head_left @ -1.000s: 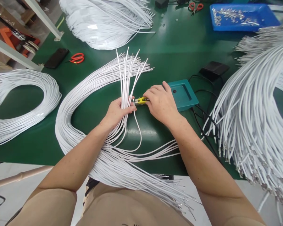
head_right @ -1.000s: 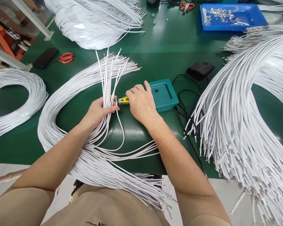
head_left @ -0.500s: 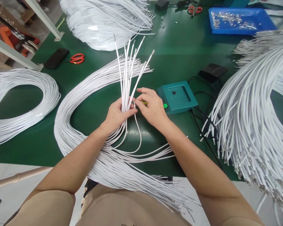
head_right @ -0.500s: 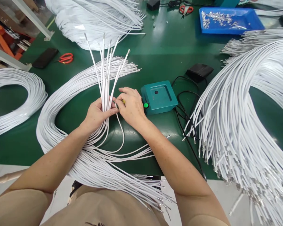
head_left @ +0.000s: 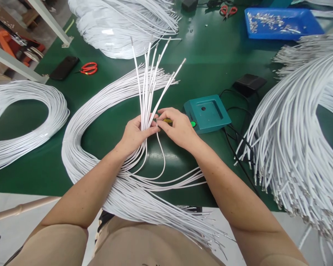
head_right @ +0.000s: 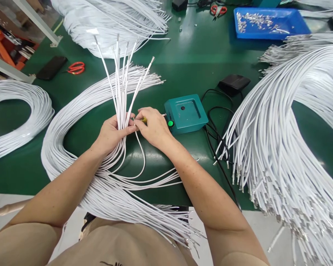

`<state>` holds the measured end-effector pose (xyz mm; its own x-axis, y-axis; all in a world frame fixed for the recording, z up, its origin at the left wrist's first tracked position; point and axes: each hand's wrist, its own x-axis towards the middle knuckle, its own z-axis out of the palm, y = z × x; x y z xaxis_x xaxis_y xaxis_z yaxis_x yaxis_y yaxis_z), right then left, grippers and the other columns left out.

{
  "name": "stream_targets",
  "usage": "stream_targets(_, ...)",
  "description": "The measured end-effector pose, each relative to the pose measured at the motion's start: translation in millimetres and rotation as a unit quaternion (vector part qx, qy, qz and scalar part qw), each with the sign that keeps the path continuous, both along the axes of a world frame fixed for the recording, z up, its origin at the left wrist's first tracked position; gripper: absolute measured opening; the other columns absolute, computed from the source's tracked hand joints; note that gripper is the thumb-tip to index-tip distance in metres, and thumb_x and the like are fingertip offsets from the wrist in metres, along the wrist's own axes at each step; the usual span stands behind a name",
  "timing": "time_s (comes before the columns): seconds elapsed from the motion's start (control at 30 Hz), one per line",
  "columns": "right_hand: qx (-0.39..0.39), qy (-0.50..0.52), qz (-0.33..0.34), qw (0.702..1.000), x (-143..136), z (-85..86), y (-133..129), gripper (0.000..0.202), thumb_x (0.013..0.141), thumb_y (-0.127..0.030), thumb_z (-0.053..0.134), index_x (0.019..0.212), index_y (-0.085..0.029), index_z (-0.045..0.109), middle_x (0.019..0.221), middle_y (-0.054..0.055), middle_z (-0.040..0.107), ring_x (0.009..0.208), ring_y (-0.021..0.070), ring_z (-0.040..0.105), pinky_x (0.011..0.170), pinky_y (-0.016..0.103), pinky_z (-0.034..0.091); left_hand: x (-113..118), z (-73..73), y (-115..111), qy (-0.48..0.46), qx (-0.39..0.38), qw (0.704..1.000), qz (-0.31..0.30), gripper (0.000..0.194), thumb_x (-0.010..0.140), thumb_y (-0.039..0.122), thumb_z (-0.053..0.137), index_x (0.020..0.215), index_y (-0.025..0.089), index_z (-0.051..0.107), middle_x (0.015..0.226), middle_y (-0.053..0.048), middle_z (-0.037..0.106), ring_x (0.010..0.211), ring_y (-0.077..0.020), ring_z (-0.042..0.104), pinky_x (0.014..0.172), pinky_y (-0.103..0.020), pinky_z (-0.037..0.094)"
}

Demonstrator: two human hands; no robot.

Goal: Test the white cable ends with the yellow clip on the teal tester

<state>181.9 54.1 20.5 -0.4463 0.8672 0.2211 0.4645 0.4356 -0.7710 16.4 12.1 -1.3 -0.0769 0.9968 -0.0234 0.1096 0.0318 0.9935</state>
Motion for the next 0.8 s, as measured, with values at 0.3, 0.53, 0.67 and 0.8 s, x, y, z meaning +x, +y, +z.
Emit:
stream_targets(0.3, 0.232, -0.262, -0.022, 0.936, 17, -3.5, 10, 0.024, 0.086, -0.010, 0.042, 0.098, -0.015, 0.062, 0.104, 0.012, 0.068, 0.104, 0.0269, 0.055, 0.110, 0.049, 0.025, 0, -5.3, 8, 0.040, -0.016, 0.999, 0.021, 0.044, 0.063, 0.031, 0.080, 0.104, 0.018, 0.070, 0.079, 0.000, 0.068, 0.074, -0.0158, 0.062, 0.083, -0.033, 0.048)
stream_targets(0.53, 0.238, -0.308, 0.015, 0.921, 22, -7.7, 21, 0.026, 0.079, -0.003, 0.044, 0.090, -0.016, 0.064, 0.086, 0.009, 0.069, 0.093, 0.0243, 0.054, 0.108, 0.047, 0.027, 1, -12.2, 12, 0.045, -0.030, 0.998, 0.025, 0.045, 0.064, 0.030, 0.078, 0.106, 0.018, 0.069, 0.078, 0.001, 0.067, 0.067, -0.0137, 0.061, 0.077, -0.031, 0.048)
stream_targets(0.67, 0.247, -0.310, 0.007, 0.918, 20, -6.6, 21, 0.026, 0.079, -0.003, 0.043, 0.085, -0.016, 0.065, 0.078, 0.009, 0.067, 0.089, 0.0250, 0.050, 0.099, 0.043, 0.034, 2, -13.6, 14, 0.082, -0.022, 0.996, 0.033, 0.044, 0.064, 0.029, 0.076, 0.107, 0.018, 0.069, 0.077, 0.001, 0.068, 0.065, -0.0135, 0.059, 0.077, -0.031, 0.048)
stream_targets(0.8, 0.251, -0.305, 0.001, 0.919, 19, -7.2, 21, 0.029, 0.080, -0.002, 0.040, 0.082, -0.017, 0.065, 0.072, 0.008, 0.064, 0.084, 0.0249, 0.048, 0.094, 0.043, 0.036, 3, -15.4, 15, 0.140, -0.014, 0.989, 0.049, 0.041, 0.065, 0.028, 0.075, 0.104, 0.017, 0.071, 0.080, 0.000, 0.070, 0.074, -0.0166, 0.062, 0.084, -0.032, 0.047)
